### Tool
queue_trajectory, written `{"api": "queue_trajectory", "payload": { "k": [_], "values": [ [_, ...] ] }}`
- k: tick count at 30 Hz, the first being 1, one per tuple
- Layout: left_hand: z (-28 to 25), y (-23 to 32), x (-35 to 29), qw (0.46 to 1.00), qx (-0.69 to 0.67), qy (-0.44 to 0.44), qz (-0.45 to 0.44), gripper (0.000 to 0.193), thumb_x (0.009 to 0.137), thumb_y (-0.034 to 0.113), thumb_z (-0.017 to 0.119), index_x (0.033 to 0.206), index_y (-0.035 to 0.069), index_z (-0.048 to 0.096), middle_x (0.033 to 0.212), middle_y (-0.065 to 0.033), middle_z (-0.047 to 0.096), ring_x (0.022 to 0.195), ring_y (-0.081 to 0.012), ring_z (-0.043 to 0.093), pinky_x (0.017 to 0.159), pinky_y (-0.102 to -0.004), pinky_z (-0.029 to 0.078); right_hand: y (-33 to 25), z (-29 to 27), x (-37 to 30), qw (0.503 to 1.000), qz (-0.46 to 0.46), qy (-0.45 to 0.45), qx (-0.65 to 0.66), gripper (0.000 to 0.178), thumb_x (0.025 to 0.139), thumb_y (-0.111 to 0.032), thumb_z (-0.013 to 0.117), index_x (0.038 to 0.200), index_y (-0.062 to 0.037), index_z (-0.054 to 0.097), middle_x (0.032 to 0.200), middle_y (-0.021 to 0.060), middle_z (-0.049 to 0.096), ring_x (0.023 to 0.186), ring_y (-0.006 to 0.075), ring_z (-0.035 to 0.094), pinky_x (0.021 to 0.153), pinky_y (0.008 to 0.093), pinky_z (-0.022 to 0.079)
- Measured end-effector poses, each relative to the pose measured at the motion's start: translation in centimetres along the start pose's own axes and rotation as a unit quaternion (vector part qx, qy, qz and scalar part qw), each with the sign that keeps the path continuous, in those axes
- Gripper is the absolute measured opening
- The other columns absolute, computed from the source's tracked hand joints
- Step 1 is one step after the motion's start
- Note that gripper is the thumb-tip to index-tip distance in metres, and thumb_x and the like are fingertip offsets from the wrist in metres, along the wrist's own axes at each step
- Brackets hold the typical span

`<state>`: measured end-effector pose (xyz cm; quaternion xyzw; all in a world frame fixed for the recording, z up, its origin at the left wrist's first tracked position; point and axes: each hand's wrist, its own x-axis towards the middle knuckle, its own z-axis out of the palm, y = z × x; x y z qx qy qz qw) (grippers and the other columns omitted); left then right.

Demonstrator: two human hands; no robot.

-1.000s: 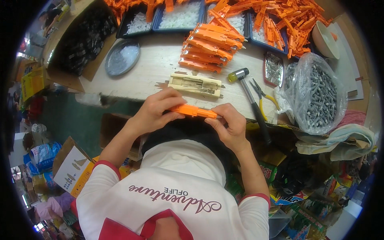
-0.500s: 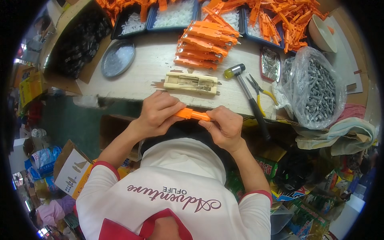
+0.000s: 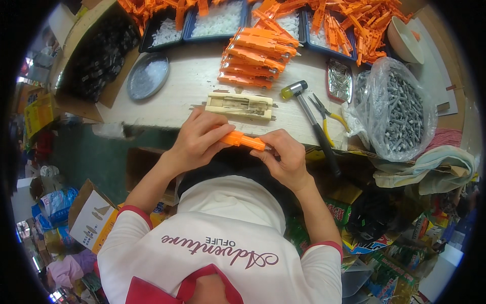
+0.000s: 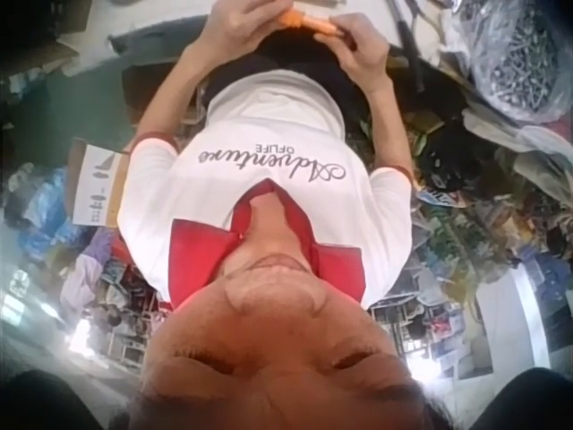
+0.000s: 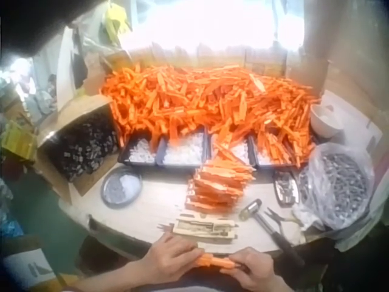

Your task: Manually assembling small orange and white plastic components at a factory workbench.

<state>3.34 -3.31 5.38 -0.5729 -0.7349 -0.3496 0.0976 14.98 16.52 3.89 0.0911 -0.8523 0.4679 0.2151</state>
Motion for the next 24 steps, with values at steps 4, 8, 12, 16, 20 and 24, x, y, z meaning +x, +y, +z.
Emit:
{"api": "queue_trajectory", "payload": {
  "k": [4, 8, 12, 16, 20, 24],
  "values": [
    [-0.1, 0.0, 0.1, 1.000, -0.004, -0.004, -0.003, 0.043, 0.061, 0.003, 0.070, 0.103, 0.004, 0.058, 0.092, -0.0104, 0.057, 0.078, -0.0254, 0.054, 0.071, -0.0364, 0.040, -0.1, -0.1, 0.0, 1.000, 0.001, -0.002, -0.007, 0.032, 0.067, 0.000, 0.075, 0.094, 0.0007, 0.058, 0.081, 0.0099, 0.059, 0.065, 0.0155, 0.057, 0.055, 0.0225, 0.046],
    [-0.5, -0.2, 0.2, 0.998, -0.051, -0.014, -0.038, 0.046, 0.062, 0.002, 0.072, 0.106, 0.004, 0.059, 0.093, -0.0104, 0.057, 0.080, -0.0263, 0.055, 0.070, -0.0342, 0.043, -0.1, 0.2, 0.1, 1.000, 0.002, 0.023, -0.003, 0.027, 0.069, -0.003, 0.074, 0.090, -0.0009, 0.058, 0.076, 0.0102, 0.057, 0.055, 0.0168, 0.053, 0.049, 0.0251, 0.043],
    [-0.8, -0.6, 0.5, 0.975, -0.192, -0.016, -0.110, 0.046, 0.063, 0.001, 0.072, 0.107, 0.004, 0.059, 0.093, -0.0110, 0.056, 0.083, -0.0277, 0.055, 0.070, -0.0321, 0.046, -0.4, 0.2, 0.8, 0.968, 0.224, 0.030, 0.112, 0.017, 0.080, -0.013, 0.067, 0.087, -0.0002, 0.058, 0.066, 0.0022, 0.054, 0.053, 0.0079, 0.047, 0.046, 0.0206, 0.035],
    [0.1, -2.3, 1.0, 0.990, -0.108, -0.016, -0.084, 0.044, 0.064, 0.001, 0.072, 0.107, 0.003, 0.060, 0.094, -0.0112, 0.055, 0.085, -0.0280, 0.055, 0.071, -0.0322, 0.047, 0.1, 0.1, 2.8, 0.904, 0.371, 0.043, 0.207, 0.024, 0.085, -0.026, 0.063, 0.082, -0.0025, 0.059, 0.061, -0.0038, 0.049, 0.051, 0.0019, 0.039, 0.044, 0.0180, 0.028],
    [0.8, -4.7, 1.8, 0.998, 0.041, -0.015, -0.056, 0.036, 0.068, 0.006, 0.070, 0.104, 0.005, 0.061, 0.096, -0.0087, 0.055, 0.086, -0.0256, 0.051, 0.077, -0.0343, 0.041, 2.4, 0.6, 4.1, 0.930, 0.353, 0.040, 0.091, 0.025, 0.086, -0.027, 0.061, 0.080, -0.0031, 0.059, 0.060, -0.0035, 0.049, 0.051, 0.0043, 0.042, 0.046, 0.0194, 0.030],
    [1.8, -6.2, 1.7, 0.994, 0.044, -0.033, -0.089, 0.032, 0.071, 0.009, 0.068, 0.102, 0.005, 0.061, 0.094, -0.0072, 0.054, 0.086, -0.0247, 0.048, 0.079, -0.0347, 0.038, 3.4, -0.6, 3.7, 0.957, 0.270, 0.086, -0.066, 0.022, 0.086, -0.022, 0.061, 0.079, -0.0014, 0.059, 0.061, -0.0007, 0.052, 0.055, 0.0103, 0.047, 0.051, 0.0242, 0.036]
  ]
}}
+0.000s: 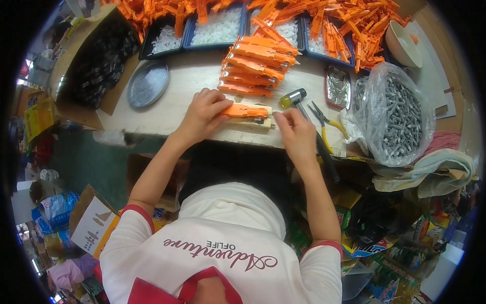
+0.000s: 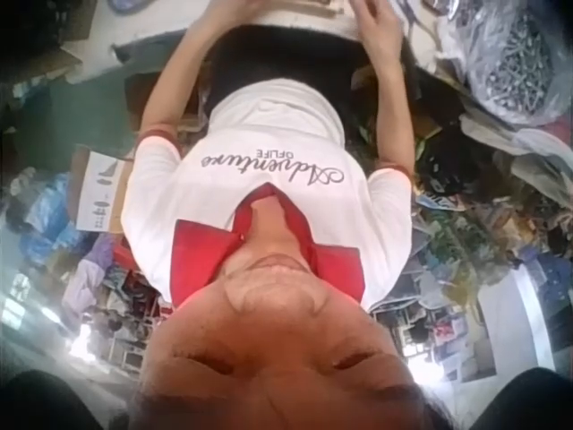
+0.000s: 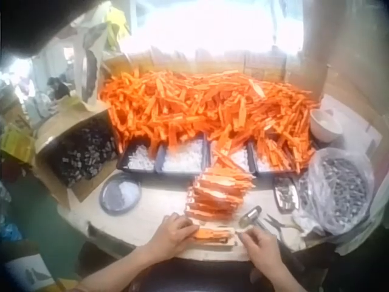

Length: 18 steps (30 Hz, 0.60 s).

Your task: Manually assembling small orange and white plastic components at a factory workbench.

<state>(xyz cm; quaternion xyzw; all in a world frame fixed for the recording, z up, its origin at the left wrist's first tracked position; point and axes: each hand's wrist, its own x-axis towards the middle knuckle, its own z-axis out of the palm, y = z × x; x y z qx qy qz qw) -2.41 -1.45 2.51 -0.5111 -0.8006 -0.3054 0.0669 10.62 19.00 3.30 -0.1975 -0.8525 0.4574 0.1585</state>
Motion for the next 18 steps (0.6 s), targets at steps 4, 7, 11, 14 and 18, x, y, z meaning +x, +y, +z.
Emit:
{"api": "queue_trajectory", "payload": {
  "k": [4, 7, 11, 14, 18],
  "values": [
    [-0.5, 0.0, 0.4, 0.999, -0.007, -0.047, -0.019, 0.032, 0.071, 0.008, 0.067, 0.102, 0.005, 0.061, 0.094, -0.0071, 0.052, 0.087, -0.0252, 0.047, 0.081, -0.0344, 0.037, 2.1, -2.3, 0.2, 0.990, -0.040, 0.047, -0.128, 0.022, 0.080, -0.022, 0.065, 0.085, -0.0013, 0.059, 0.073, 0.0110, 0.056, 0.065, 0.0243, 0.055, 0.059, 0.0344, 0.043],
    [-0.4, -0.3, 0.5, 0.998, -0.013, -0.052, -0.014, 0.029, 0.071, 0.006, 0.066, 0.100, 0.004, 0.061, 0.094, -0.0077, 0.051, 0.087, -0.0254, 0.046, 0.082, -0.0343, 0.036, 3.3, -2.8, 0.3, 0.935, -0.142, 0.080, -0.315, 0.019, 0.077, -0.017, 0.066, 0.088, -0.0044, 0.057, 0.082, 0.0112, 0.053, 0.077, 0.0291, 0.053, 0.066, 0.0394, 0.042],
    [0.0, 0.1, 0.6, 0.999, 0.007, -0.039, 0.015, 0.026, 0.070, 0.000, 0.063, 0.096, 0.003, 0.060, 0.092, -0.0089, 0.050, 0.086, -0.0254, 0.045, 0.079, -0.0345, 0.036, 4.4, -2.4, 0.9, 0.914, -0.140, 0.053, -0.377, 0.019, 0.076, -0.012, 0.063, 0.091, -0.0041, 0.055, 0.083, 0.0123, 0.052, 0.079, 0.0320, 0.051, 0.068, 0.0419, 0.041],
    [0.1, 0.1, 0.9, 0.999, -0.014, -0.037, 0.016, 0.019, 0.070, -0.001, 0.061, 0.089, 0.002, 0.060, 0.091, -0.0101, 0.049, 0.091, -0.0252, 0.045, 0.078, -0.0358, 0.035, 4.8, -2.3, 1.1, 0.906, -0.148, 0.049, -0.393, 0.015, 0.078, -0.009, 0.061, 0.091, -0.0029, 0.054, 0.083, 0.0135, 0.053, 0.078, 0.0333, 0.052, 0.068, 0.0418, 0.041],
    [-0.1, -0.2, 1.2, 0.998, 0.007, -0.049, 0.033, 0.018, 0.070, -0.001, 0.061, 0.087, 0.002, 0.060, 0.090, -0.0102, 0.049, 0.089, -0.0246, 0.045, 0.077, -0.0350, 0.035, 4.5, -2.8, 0.3, 0.925, -0.142, 0.077, -0.343, 0.016, 0.078, -0.006, 0.059, 0.092, -0.0022, 0.054, 0.085, 0.0143, 0.052, 0.082, 0.0332, 0.052, 0.069, 0.0424, 0.041]
  ]
}}
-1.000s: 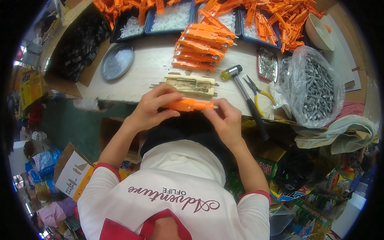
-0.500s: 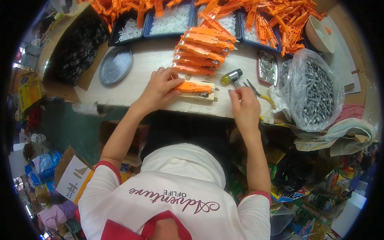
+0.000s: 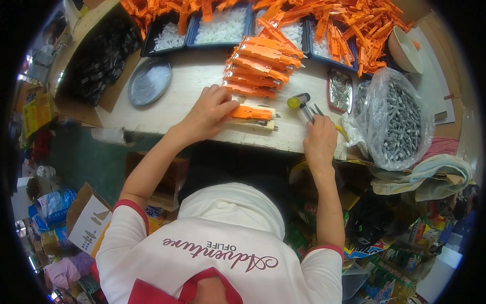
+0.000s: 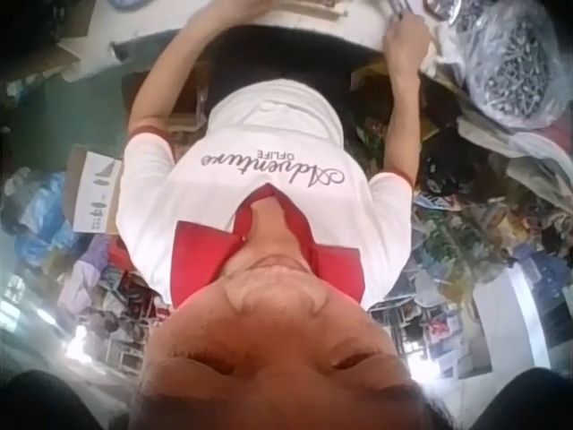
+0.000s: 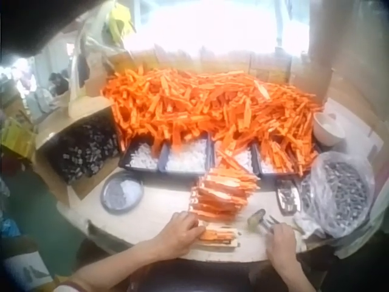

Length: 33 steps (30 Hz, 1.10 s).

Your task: Manually assembling small orange and white plastic components at a factory workbench.

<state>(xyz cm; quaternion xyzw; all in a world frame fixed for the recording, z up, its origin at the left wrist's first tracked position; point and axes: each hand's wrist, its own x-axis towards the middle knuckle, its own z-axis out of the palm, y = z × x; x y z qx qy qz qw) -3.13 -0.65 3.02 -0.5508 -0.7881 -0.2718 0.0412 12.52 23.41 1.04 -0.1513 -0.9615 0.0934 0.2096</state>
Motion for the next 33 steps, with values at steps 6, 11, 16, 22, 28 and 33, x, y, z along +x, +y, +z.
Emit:
{"api": "queue_trajectory", "payload": {
  "k": [6, 11, 16, 22, 28, 33],
  "values": [
    [-1.2, -1.1, 0.9, 0.994, -0.004, -0.103, 0.039, 0.017, 0.071, 0.006, 0.063, 0.088, 0.006, 0.063, 0.090, -0.0087, 0.049, 0.089, -0.0237, 0.045, 0.077, -0.0352, 0.036, -2.4, -3.8, -0.6, 0.959, 0.102, -0.098, 0.244, 0.012, 0.087, -0.010, 0.053, 0.092, 0.0008, 0.053, 0.080, 0.0187, 0.055, 0.071, 0.0358, 0.054, 0.062, 0.0395, 0.042],
    [-0.7, -0.9, 0.7, 0.996, -0.023, -0.090, 0.005, 0.013, 0.073, 0.009, 0.064, 0.086, 0.008, 0.064, 0.088, -0.0062, 0.050, 0.089, -0.0220, 0.046, 0.076, -0.0350, 0.036, -4.9, -5.0, -1.1, 0.960, 0.056, -0.120, 0.247, 0.012, 0.087, -0.011, 0.054, 0.092, 0.0004, 0.054, 0.079, 0.0180, 0.056, 0.067, 0.0365, 0.054, 0.061, 0.0391, 0.043],
    [0.3, -0.9, -0.2, 0.999, -0.048, -0.011, 0.004, 0.018, 0.071, 0.005, 0.065, 0.089, 0.007, 0.064, 0.086, -0.0066, 0.049, 0.086, -0.0231, 0.047, 0.074, -0.0348, 0.038, -6.5, -4.0, -0.7, 0.974, -0.046, -0.066, 0.210, 0.016, 0.089, -0.011, 0.052, 0.100, 0.0003, 0.056, 0.077, 0.0155, 0.057, 0.066, 0.0310, 0.055, 0.059, 0.0351, 0.043],
    [0.5, -0.8, -0.2, 1.000, -0.010, -0.002, 0.022, 0.021, 0.069, 0.003, 0.066, 0.090, 0.006, 0.063, 0.085, -0.0083, 0.048, 0.082, -0.0249, 0.048, 0.070, -0.0349, 0.040, -7.5, -4.8, 1.0, 0.985, -0.054, -0.098, 0.134, 0.018, 0.088, -0.011, 0.052, 0.104, -0.0022, 0.057, 0.088, 0.0174, 0.060, 0.077, 0.0371, 0.058, 0.064, 0.0416, 0.045],
    [0.3, -0.6, -0.2, 0.999, -0.006, -0.012, 0.031, 0.019, 0.070, 0.003, 0.065, 0.088, 0.005, 0.062, 0.084, -0.0082, 0.048, 0.081, -0.0246, 0.048, 0.070, -0.0343, 0.040, -8.3, -4.6, 1.4, 0.978, -0.020, -0.207, 0.008, 0.020, 0.087, -0.011, 0.053, 0.106, -0.0059, 0.055, 0.086, 0.0173, 0.060, 0.075, 0.0369, 0.058, 0.062, 0.0440, 0.045],
    [0.4, -0.8, -0.1, 0.999, -0.019, -0.006, 0.032, 0.017, 0.071, 0.003, 0.064, 0.087, 0.005, 0.063, 0.084, -0.0082, 0.048, 0.081, -0.0242, 0.048, 0.069, -0.0343, 0.040, -8.1, -4.3, 0.8, 0.991, -0.064, -0.095, 0.071, 0.021, 0.088, -0.014, 0.053, 0.107, -0.0070, 0.055, 0.079, 0.0167, 0.061, 0.070, 0.0367, 0.058, 0.059, 0.0446, 0.044]
  ]
}}
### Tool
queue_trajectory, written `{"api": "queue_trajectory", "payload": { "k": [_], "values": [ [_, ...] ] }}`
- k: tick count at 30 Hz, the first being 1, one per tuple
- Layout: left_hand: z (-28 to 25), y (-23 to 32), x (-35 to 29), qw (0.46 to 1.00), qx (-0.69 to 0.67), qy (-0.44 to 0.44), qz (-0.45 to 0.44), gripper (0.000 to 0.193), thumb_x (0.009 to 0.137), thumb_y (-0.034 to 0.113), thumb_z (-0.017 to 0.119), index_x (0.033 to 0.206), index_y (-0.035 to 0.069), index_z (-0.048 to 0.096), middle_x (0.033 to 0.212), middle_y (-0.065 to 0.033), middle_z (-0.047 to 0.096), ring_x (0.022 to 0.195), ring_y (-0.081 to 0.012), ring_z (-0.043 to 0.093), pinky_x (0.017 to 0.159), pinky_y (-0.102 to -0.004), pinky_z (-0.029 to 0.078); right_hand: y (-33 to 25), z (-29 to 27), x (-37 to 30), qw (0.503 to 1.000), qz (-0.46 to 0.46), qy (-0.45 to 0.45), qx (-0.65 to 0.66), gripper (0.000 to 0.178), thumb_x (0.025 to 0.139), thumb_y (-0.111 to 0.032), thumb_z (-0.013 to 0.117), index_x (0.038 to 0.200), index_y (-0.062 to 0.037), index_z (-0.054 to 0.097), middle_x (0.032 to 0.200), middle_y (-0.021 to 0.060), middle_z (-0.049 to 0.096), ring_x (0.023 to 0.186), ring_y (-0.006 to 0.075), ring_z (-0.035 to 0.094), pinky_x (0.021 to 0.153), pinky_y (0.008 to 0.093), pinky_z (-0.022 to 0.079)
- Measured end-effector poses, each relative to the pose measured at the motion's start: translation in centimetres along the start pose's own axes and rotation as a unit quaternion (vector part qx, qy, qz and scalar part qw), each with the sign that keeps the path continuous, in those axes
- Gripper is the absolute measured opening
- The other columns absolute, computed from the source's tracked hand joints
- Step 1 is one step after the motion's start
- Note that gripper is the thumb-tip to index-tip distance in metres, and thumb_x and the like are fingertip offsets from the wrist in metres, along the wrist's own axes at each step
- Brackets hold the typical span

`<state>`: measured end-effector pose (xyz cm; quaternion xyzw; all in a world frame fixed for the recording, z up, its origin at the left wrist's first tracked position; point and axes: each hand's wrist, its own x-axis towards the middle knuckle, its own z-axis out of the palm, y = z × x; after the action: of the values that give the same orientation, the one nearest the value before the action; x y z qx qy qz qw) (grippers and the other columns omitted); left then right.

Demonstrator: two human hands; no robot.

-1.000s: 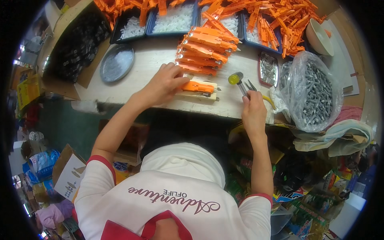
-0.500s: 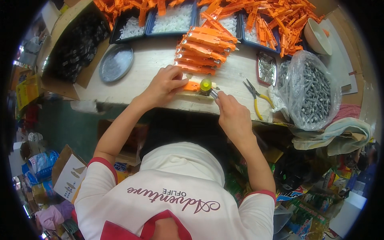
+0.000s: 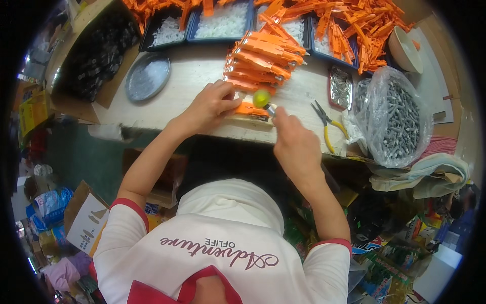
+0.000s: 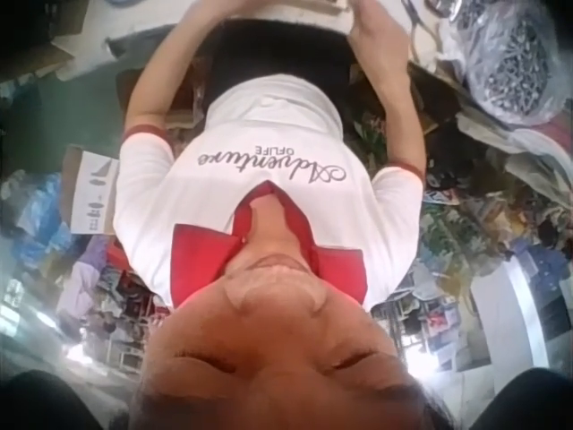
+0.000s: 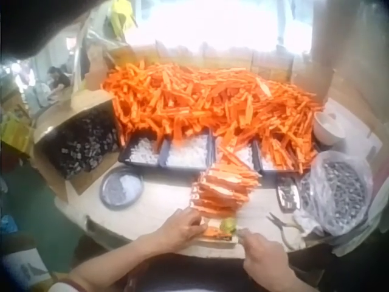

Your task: Manually assembling small orange and white plastic components at a factory workbench.

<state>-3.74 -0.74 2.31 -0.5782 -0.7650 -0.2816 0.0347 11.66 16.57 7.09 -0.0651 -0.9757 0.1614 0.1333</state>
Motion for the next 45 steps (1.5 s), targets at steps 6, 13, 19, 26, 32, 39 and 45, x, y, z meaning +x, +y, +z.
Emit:
{"api": "queue_trajectory", "payload": {
  "k": [6, 13, 19, 26, 32, 39, 45],
  "values": [
    [-0.8, 0.4, 0.7, 0.999, -0.004, -0.038, -0.022, 0.009, 0.073, 0.009, 0.063, 0.082, 0.007, 0.062, 0.089, -0.0070, 0.050, 0.089, -0.0238, 0.047, 0.075, -0.0348, 0.037, 0.9, 0.6, -0.4, 0.998, 0.041, -0.046, -0.005, 0.021, 0.088, -0.012, 0.051, 0.108, -0.0051, 0.054, 0.080, 0.0182, 0.061, 0.073, 0.0372, 0.058, 0.061, 0.0451, 0.044],
    [1.0, 0.8, 1.2, 1.000, 0.024, -0.014, -0.008, 0.021, 0.071, 0.014, 0.067, 0.086, 0.002, 0.059, 0.091, -0.0103, 0.049, 0.091, -0.0251, 0.046, 0.079, -0.0355, 0.038, 5.3, 2.6, -1.4, 0.991, 0.109, 0.024, -0.075, 0.030, 0.082, -0.005, 0.049, 0.113, -0.0036, 0.048, 0.087, 0.0178, 0.055, 0.074, 0.0381, 0.055, 0.060, 0.0465, 0.045],
    [0.0, 1.6, 0.5, 0.997, 0.006, 0.069, 0.025, 0.025, 0.071, 0.009, 0.067, 0.091, 0.000, 0.055, 0.094, -0.0124, 0.051, 0.087, -0.0270, 0.050, 0.078, -0.0370, 0.041, 8.5, 2.1, -0.3, 0.984, 0.042, 0.077, -0.155, 0.017, 0.076, -0.006, 0.057, 0.092, -0.0027, 0.059, 0.092, 0.0145, 0.054, 0.085, 0.0319, 0.050, 0.073, 0.0428, 0.040],
    [-1.2, 2.9, -0.6, 0.976, 0.029, 0.184, 0.114, 0.031, 0.069, 0.001, 0.069, 0.096, 0.001, 0.054, 0.095, -0.0114, 0.054, 0.086, -0.0267, 0.053, 0.074, -0.0350, 0.042, 11.6, 1.8, -0.4, 0.959, 0.090, 0.009, -0.269, 0.014, 0.078, -0.015, 0.062, 0.088, -0.0057, 0.059, 0.093, 0.0087, 0.053, 0.091, 0.0273, 0.048, 0.077, 0.0418, 0.035],
    [-1.2, 3.2, -1.3, 0.970, 0.044, 0.202, 0.127, 0.030, 0.068, 0.000, 0.070, 0.094, 0.001, 0.055, 0.093, -0.0109, 0.055, 0.083, -0.0259, 0.052, 0.072, -0.0334, 0.042, 12.1, 1.9, -1.3, 0.971, 0.024, 0.111, -0.213, 0.014, 0.079, -0.014, 0.060, 0.090, -0.0057, 0.058, 0.092, 0.0082, 0.054, 0.092, 0.0253, 0.048, 0.081, 0.0400, 0.032],
    [-0.9, 3.6, -2.0, 0.967, 0.041, 0.215, 0.130, 0.032, 0.071, 0.001, 0.065, 0.101, 0.003, 0.055, 0.096, -0.0094, 0.052, 0.085, -0.0244, 0.052, 0.073, -0.0319, 0.043, 10.1, -1.6, -1.9, 0.988, 0.051, 0.142, 0.015, 0.013, 0.084, -0.012, 0.055, 0.095, -0.0038, 0.056, 0.090, 0.0072, 0.055, 0.089, 0.0234, 0.052, 0.082, 0.0360, 0.034],
    [-1.1, 5.7, -2.8, 0.883, -0.397, 0.161, -0.190, 0.042, 0.079, -0.002, 0.057, 0.120, 0.002, 0.048, 0.099, -0.0099, 0.054, 0.077, -0.0195, 0.057, 0.064, -0.0270, 0.049, 5.2, -1.5, -3.2, 0.598, 0.211, -0.012, 0.773, 0.027, 0.095, -0.026, 0.041, 0.105, -0.0025, 0.050, 0.097, 0.0077, 0.054, 0.086, 0.0226, 0.058, 0.070, 0.0457, 0.053]
  ]
}}
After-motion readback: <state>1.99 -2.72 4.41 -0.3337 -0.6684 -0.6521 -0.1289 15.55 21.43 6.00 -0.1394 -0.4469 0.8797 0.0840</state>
